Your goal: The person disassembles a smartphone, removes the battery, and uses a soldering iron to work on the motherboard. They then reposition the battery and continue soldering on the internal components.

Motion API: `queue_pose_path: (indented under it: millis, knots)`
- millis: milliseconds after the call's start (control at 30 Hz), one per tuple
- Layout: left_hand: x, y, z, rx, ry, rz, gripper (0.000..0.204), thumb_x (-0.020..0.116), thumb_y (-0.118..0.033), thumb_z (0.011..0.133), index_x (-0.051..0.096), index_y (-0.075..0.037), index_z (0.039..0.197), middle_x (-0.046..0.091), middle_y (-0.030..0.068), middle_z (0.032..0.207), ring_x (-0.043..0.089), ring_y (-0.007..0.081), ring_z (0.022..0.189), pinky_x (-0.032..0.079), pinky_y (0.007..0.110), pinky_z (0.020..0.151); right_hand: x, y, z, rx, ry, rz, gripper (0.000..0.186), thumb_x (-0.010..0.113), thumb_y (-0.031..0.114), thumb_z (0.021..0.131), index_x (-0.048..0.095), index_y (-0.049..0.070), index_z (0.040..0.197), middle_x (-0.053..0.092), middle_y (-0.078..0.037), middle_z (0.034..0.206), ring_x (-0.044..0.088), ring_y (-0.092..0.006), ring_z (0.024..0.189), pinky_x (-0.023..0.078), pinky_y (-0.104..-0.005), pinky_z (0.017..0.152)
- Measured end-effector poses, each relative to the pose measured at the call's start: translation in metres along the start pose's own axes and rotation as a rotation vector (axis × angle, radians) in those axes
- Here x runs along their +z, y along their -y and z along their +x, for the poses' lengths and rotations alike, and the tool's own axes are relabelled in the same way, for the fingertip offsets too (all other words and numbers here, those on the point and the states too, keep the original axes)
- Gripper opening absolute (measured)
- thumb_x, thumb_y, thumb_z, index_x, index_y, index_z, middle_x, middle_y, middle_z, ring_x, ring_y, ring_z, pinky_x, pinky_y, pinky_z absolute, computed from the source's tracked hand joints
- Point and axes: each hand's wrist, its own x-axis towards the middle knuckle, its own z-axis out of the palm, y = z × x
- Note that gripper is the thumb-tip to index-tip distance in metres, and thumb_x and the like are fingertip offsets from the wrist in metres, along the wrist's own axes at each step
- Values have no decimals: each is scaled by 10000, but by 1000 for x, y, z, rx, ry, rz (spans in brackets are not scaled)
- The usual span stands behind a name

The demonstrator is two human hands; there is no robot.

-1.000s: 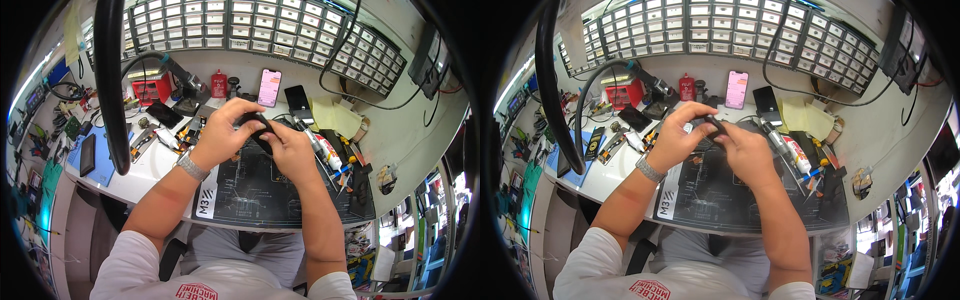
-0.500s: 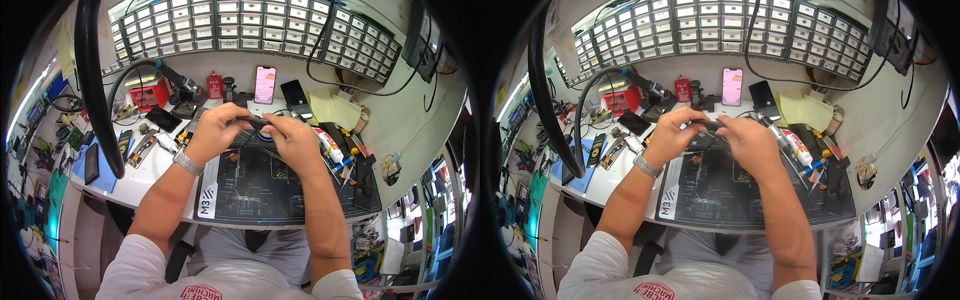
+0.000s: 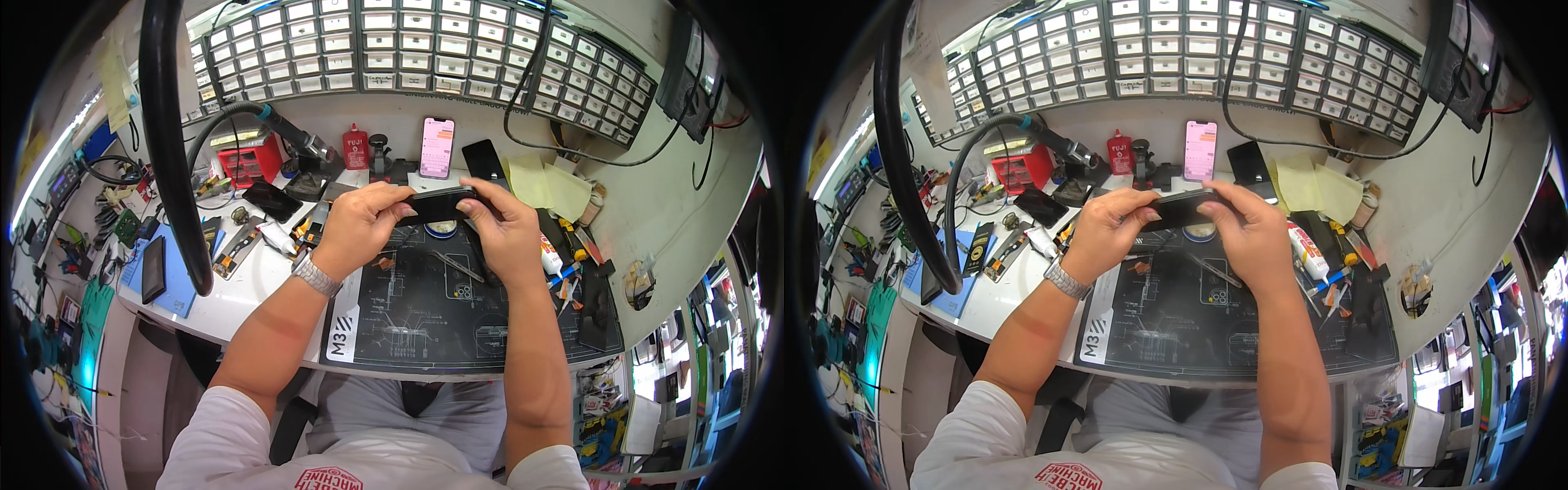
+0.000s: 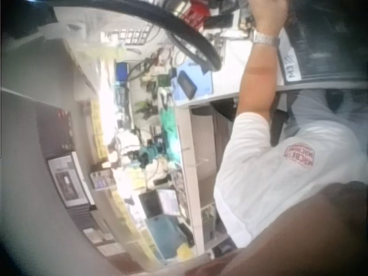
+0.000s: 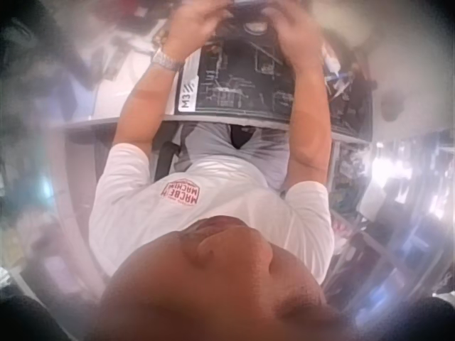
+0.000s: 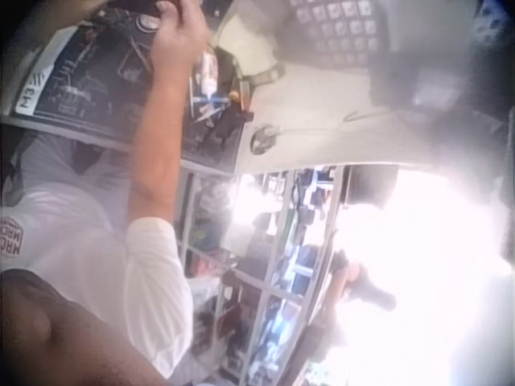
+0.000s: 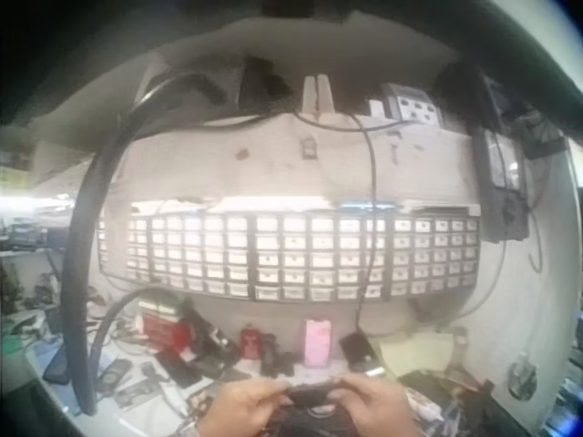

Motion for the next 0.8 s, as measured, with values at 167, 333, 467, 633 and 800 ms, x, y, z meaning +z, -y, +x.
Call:
queue_pose_path:
  millis: [167,333,467,633,800]
  knots:
    - [3,-12,-1,-7,-16,-10,259,830,-1,1022,849,-10,1280,847,148,1086,810,258,921,631,371,858,-6,2,0,8,-7,-14,240,843,35,1031,875,-4,1266,893,-96,1028,826,-154,952,630,-311,868]
    - [16,-22,-5,97,-75,-88,292,821,5,1027,843,-20,1317,848,137,1083,805,252,900,631,361,834,8,6,-5,-67,65,-37,234,855,36,1017,881,16,1248,882,-122,1015,823,-187,909,626,-322,848]
    - [14,-22,-7,139,-106,-72,304,809,19,1032,840,-23,1331,851,133,1088,808,245,885,629,346,808,14,8,-4,-52,49,17,237,859,44,1014,879,12,1248,869,-121,1005,808,-192,890,615,-332,830]
    - [12,-24,-8,136,-105,-31,318,797,47,1025,841,-24,1332,848,137,1080,815,241,886,641,343,799,16,10,-5,-80,45,-21,248,866,55,1009,883,36,1256,850,-118,982,793,-199,878,606,-337,817]
    - [13,-26,-8,161,-122,-46,323,803,41,1010,844,-38,1321,842,133,1073,819,266,882,648,358,784,11,14,-8,-88,76,-71,283,863,55,1010,875,49,1293,848,-120,1020,790,-193,898,600,-336,820]
